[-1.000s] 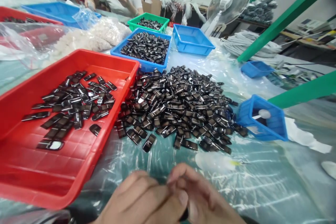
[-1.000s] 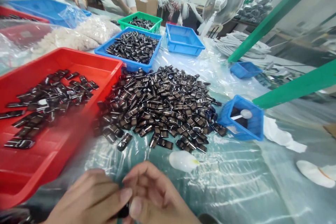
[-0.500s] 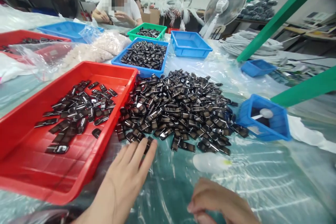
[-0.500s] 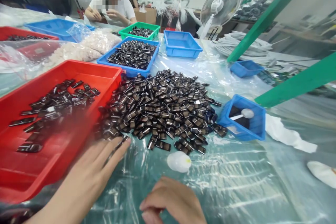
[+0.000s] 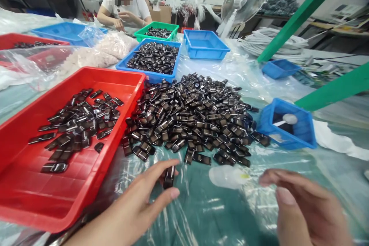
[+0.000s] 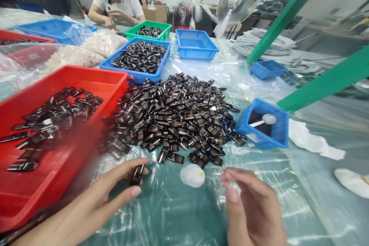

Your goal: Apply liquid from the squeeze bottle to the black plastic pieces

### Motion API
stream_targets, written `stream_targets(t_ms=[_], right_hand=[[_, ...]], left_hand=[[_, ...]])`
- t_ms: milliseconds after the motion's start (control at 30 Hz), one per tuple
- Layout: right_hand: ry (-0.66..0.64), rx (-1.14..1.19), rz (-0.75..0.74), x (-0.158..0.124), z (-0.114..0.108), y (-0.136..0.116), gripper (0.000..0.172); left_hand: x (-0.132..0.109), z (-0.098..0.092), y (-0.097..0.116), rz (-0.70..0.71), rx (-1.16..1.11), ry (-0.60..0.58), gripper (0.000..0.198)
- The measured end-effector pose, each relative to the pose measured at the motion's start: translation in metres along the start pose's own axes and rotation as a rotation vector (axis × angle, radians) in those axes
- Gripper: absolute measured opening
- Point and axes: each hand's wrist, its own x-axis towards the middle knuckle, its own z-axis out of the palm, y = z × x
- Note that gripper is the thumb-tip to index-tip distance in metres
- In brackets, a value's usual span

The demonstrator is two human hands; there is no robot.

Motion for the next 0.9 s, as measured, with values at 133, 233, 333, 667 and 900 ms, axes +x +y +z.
stream_targets(t_ms=[133, 233, 333, 667, 900], right_hand=[[-0.237, 0.022, -0.053, 0.007, 0.003, 0.007, 0.035], [-0.475, 0.017, 0.029, 0.005, 0.003, 0.006, 0.044], [-0.636, 0.033, 0.180, 0.001, 0.003, 0.004, 0.046], [-0.699, -0.038, 0.107, 0.002, 0.010, 0.010, 0.037], [-0.694, -0.060, 0.077, 0.001, 0.010, 0.007, 0.035]], left_hand=[[-0.005, 0.001, -0.004, 0.126, 0.151, -0.065, 0.047], [-0.004, 0.002, -0.004, 0.234, 0.297, 0.008, 0.045], [-0.001, 0.002, -0.001, 0.294, 0.300, -0.002, 0.048], [0.004, -0.004, 0.001, 0.059, -0.103, -0.015, 0.034], [-0.006, -0.007, 0.010, -0.050, -0.159, 0.038, 0.024]])
